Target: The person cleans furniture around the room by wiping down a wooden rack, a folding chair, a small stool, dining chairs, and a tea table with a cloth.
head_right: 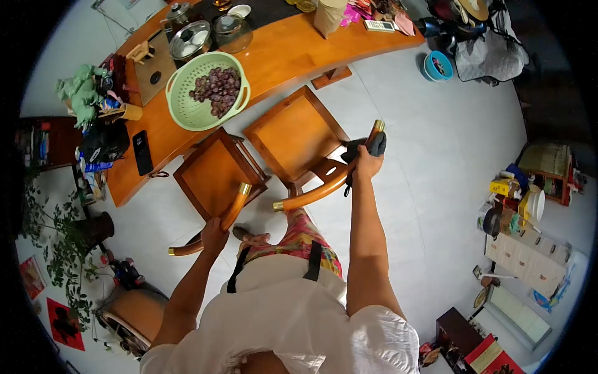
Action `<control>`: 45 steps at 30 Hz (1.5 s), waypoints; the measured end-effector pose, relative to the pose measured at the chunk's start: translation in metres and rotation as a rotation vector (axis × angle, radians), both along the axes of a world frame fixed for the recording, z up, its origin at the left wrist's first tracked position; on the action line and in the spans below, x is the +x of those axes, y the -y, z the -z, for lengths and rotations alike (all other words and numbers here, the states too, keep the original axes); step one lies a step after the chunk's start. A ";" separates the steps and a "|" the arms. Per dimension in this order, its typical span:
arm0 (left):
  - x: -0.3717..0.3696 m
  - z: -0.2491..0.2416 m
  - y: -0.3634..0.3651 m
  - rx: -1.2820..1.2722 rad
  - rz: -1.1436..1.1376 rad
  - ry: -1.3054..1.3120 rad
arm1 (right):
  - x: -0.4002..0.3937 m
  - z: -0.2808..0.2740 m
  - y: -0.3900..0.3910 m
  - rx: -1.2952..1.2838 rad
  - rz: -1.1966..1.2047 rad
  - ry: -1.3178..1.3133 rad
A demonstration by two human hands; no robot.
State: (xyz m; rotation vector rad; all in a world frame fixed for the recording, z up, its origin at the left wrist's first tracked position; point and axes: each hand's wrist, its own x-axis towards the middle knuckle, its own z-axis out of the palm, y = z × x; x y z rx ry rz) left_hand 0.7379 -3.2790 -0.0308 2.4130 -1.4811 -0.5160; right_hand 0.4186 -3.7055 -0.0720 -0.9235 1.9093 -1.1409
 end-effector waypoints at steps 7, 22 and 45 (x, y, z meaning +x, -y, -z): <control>-0.023 -0.003 0.072 0.012 -0.057 0.026 | 0.000 -0.010 0.024 -0.061 0.148 0.218; -0.025 -0.001 0.143 0.008 0.098 -0.030 | -0.051 0.005 0.075 -0.121 -0.073 0.118; 0.119 -0.028 -0.185 -0.425 -0.422 -0.074 | 0.285 -0.097 -0.370 -0.571 -1.578 -0.647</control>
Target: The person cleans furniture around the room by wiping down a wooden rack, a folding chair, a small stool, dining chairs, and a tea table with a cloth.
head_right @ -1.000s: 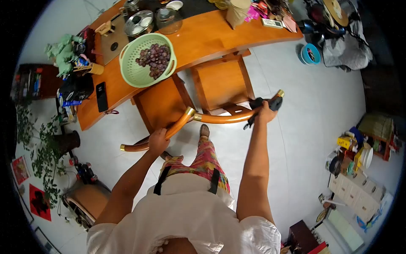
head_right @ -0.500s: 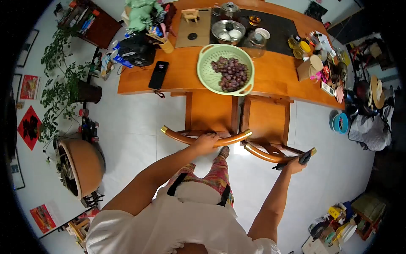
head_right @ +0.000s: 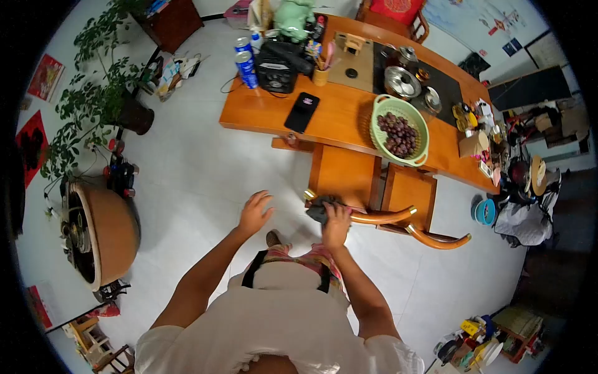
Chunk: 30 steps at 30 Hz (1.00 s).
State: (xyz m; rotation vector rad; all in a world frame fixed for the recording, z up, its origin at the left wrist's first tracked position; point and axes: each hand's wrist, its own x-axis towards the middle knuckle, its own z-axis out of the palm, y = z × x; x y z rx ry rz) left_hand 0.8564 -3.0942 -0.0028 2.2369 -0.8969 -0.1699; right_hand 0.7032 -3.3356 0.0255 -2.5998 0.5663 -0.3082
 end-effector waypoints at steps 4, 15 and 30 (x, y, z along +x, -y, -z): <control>0.019 0.009 -0.126 0.065 -0.241 -0.054 | 0.096 0.035 -0.066 0.713 -0.023 0.141; 0.035 0.039 -0.300 0.057 -0.786 -0.289 | 0.366 -0.039 -0.095 0.599 0.081 0.322; 0.319 0.014 -0.257 0.158 -0.489 -0.369 | 0.508 0.062 -0.154 -0.103 -0.159 -0.351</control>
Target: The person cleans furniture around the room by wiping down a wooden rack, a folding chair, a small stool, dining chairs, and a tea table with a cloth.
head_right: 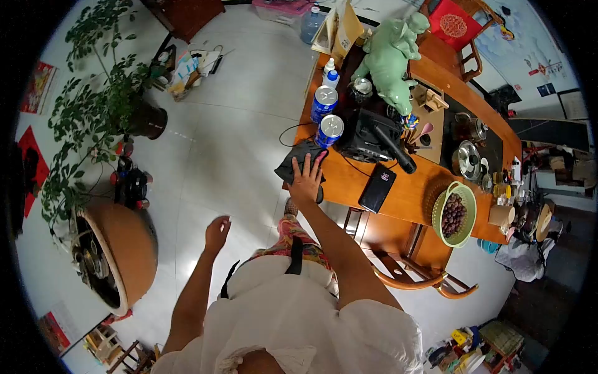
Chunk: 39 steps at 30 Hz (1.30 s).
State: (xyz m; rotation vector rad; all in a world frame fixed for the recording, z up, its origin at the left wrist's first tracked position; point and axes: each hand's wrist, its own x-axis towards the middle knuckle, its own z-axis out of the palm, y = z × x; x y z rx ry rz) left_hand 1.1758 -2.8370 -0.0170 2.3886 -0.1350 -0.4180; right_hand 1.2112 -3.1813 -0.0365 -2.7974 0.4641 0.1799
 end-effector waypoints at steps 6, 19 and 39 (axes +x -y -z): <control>0.137 -0.008 0.095 -0.197 0.141 0.069 | -0.015 -0.011 0.017 0.059 -0.127 -0.002; 0.300 -0.025 0.174 -0.257 0.693 -0.062 | 0.005 -0.018 -0.038 0.042 0.524 -0.064; 0.352 -0.060 0.359 -0.468 1.179 0.081 | 0.043 -0.008 -0.050 -0.051 0.958 0.067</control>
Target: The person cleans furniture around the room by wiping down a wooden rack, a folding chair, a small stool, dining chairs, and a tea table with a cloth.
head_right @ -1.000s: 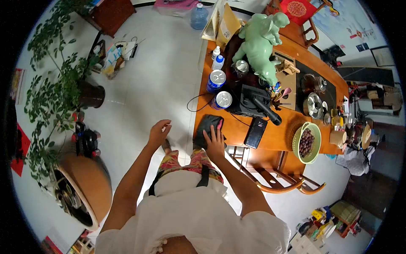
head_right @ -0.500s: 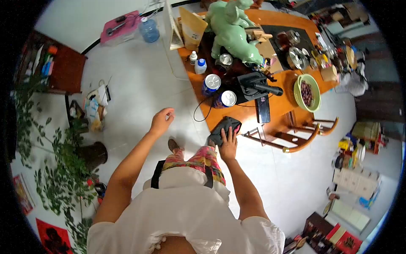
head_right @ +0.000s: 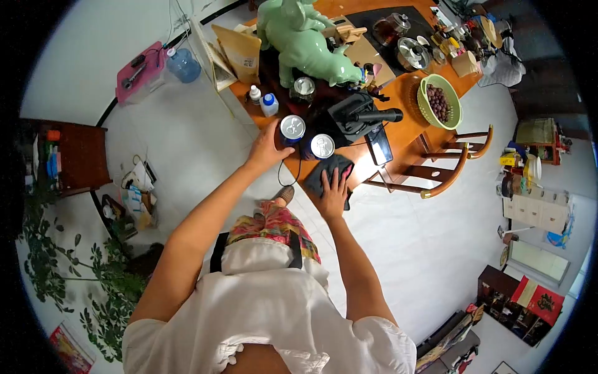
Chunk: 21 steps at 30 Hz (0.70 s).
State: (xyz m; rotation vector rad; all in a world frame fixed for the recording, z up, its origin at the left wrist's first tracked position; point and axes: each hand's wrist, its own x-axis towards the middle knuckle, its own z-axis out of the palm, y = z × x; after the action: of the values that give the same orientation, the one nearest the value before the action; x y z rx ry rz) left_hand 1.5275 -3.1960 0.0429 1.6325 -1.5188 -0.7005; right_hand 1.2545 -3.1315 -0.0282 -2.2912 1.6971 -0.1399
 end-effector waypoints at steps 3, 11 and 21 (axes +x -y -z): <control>0.006 0.004 0.010 0.049 0.039 -0.020 | 0.009 0.002 -0.021 0.052 0.050 -0.048; 0.004 0.026 0.032 -0.054 0.112 -0.150 | 0.045 0.023 0.019 -0.014 0.282 -0.082; 0.026 0.067 0.049 0.021 0.311 -0.054 | 0.102 0.008 -0.043 -0.008 0.647 -0.074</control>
State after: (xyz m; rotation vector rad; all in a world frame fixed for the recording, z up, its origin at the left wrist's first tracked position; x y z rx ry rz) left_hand 1.5534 -3.2445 -0.0240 1.3938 -1.7502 -0.9220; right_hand 1.3560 -3.0890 -0.0360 -1.6840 2.4150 -0.1926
